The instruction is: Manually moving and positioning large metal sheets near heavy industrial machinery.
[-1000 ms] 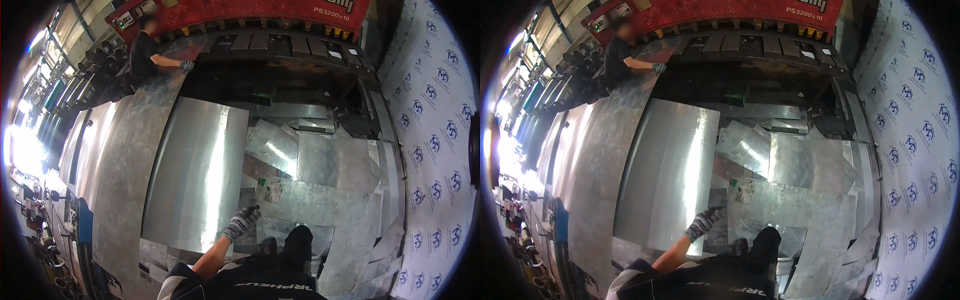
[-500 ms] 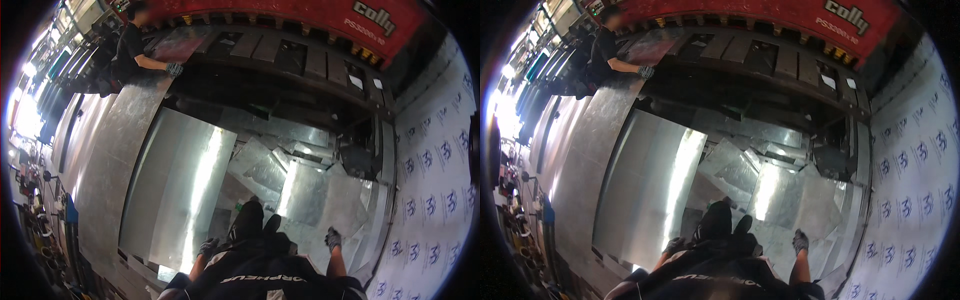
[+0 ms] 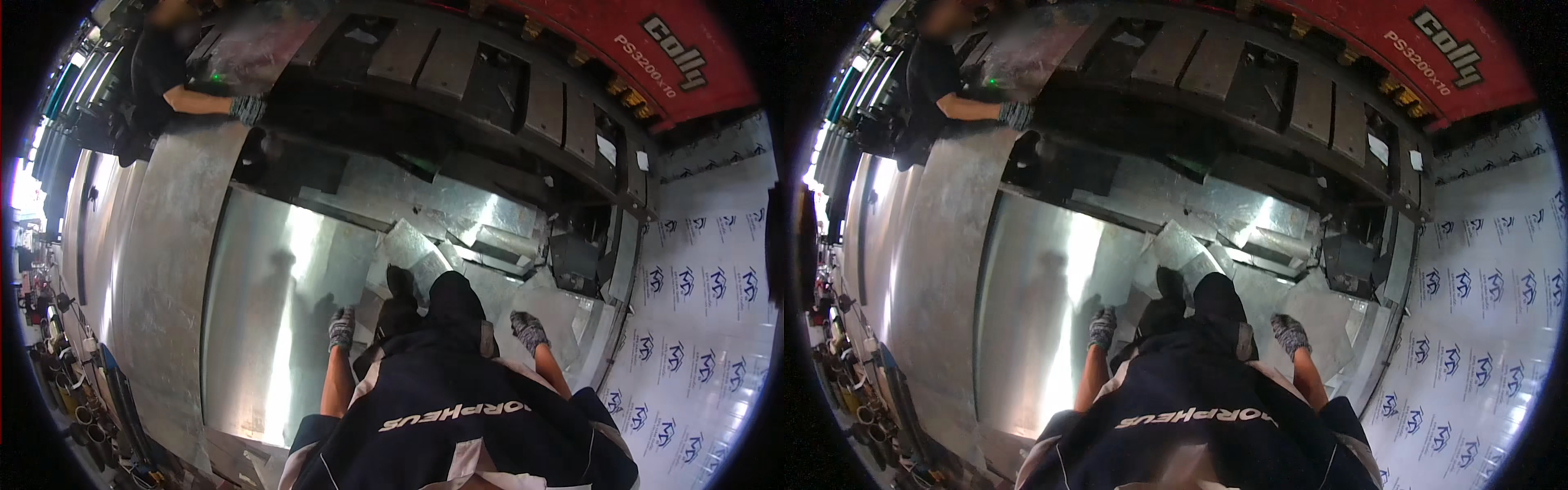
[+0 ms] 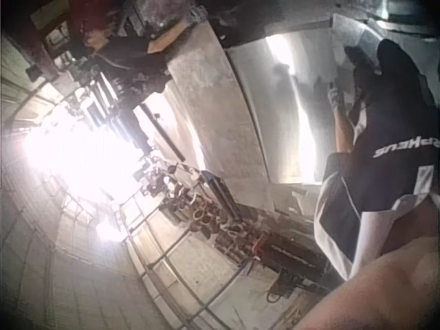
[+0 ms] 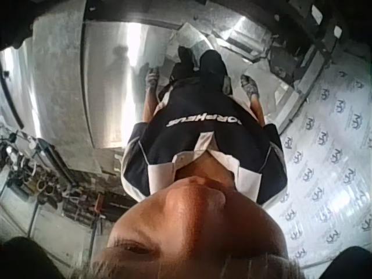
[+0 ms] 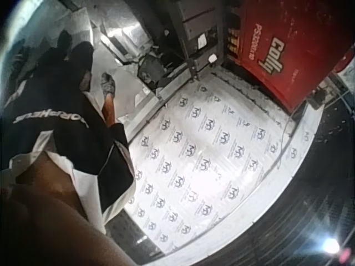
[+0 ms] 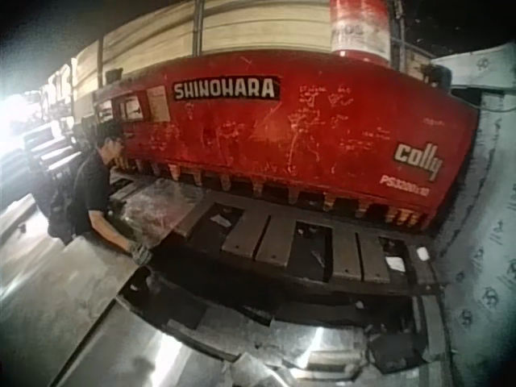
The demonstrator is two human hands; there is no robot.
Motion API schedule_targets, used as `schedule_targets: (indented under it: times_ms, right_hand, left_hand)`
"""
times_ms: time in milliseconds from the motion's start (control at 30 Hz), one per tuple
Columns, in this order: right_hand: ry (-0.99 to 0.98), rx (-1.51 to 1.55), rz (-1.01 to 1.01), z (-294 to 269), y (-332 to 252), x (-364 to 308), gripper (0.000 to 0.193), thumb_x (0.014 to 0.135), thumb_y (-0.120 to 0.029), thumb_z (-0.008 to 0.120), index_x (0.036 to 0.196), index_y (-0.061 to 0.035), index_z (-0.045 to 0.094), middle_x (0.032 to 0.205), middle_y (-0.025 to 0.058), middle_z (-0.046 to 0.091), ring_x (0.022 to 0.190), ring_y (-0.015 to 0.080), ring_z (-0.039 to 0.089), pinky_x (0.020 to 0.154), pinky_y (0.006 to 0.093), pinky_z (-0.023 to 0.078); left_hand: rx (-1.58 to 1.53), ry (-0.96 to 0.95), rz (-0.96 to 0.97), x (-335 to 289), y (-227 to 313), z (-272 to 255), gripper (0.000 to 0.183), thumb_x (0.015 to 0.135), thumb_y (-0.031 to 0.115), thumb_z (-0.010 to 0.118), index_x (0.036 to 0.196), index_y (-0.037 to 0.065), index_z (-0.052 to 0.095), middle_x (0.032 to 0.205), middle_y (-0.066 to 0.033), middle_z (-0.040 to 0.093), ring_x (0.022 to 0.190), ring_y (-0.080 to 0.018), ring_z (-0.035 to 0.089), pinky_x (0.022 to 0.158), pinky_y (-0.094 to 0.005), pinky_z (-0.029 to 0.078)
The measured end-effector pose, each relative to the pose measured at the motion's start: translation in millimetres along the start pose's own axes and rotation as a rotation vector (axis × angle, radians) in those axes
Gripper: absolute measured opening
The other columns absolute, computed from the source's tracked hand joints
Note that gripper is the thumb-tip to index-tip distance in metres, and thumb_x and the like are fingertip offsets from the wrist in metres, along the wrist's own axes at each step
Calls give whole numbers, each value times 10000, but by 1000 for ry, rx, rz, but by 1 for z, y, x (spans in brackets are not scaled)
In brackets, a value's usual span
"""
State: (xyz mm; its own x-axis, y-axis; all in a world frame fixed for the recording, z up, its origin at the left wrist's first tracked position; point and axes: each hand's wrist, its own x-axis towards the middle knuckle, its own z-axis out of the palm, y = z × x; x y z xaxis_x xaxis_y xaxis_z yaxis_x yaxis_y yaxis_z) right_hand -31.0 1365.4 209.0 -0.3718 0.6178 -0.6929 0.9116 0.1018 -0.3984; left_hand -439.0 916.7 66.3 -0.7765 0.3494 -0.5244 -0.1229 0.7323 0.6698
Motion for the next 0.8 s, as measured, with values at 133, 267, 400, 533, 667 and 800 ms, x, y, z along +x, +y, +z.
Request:
schedule_targets:
  times_ms: [133,267,400,533,667,800]
  right_hand:
    - [-72,-57,172,-22,-64,48,693,1049,-621,427,1302,-51,730,1372,229,686,1348,431,595,1144,523,460]
    - [198,-269,-35,-59,-126,128,743,1029,-661,451,1412,-58,656,1426,242,652,1365,466,569,1162,521,442]
    - [89,-162,-139,-94,-292,208,726,1024,-661,475,1435,-84,640,1402,243,668,1336,469,590,1144,516,456]
    - [124,-123,-389,-99,-415,276,692,1016,-674,488,1378,-113,672,1353,225,698,1284,440,630,1086,525,495]
    - [275,-259,-446,-103,-526,343,684,1018,-671,497,1447,-155,631,1429,215,652,1318,418,609,1104,512,479]
    - [447,-54,-693,-114,-613,433,672,1026,-634,499,1498,-164,590,1430,209,657,1353,399,582,1180,513,405]
  left_hand:
    - [-466,113,-147,79,123,-35,499,1071,436,628,1324,16,719,1294,-146,752,1197,-267,683,1078,-379,491]
    - [-466,140,-121,116,228,-55,534,1066,440,643,1362,-2,694,1316,-167,739,1242,-283,670,1081,-393,497]
    - [-409,205,-192,133,254,-68,536,1065,425,662,1368,-16,685,1324,-163,737,1249,-266,667,1097,-393,489]
    - [-456,236,-128,181,283,-61,426,1071,330,669,1329,-5,710,1288,-147,756,1202,-237,685,1067,-367,503]
    - [-467,301,47,264,365,-75,406,1069,326,654,1307,2,712,1207,-171,779,1158,-305,718,1040,-390,528]
    - [-272,292,218,402,435,-119,411,1056,351,646,1308,34,713,1183,-203,771,1143,-387,718,1045,-418,538]
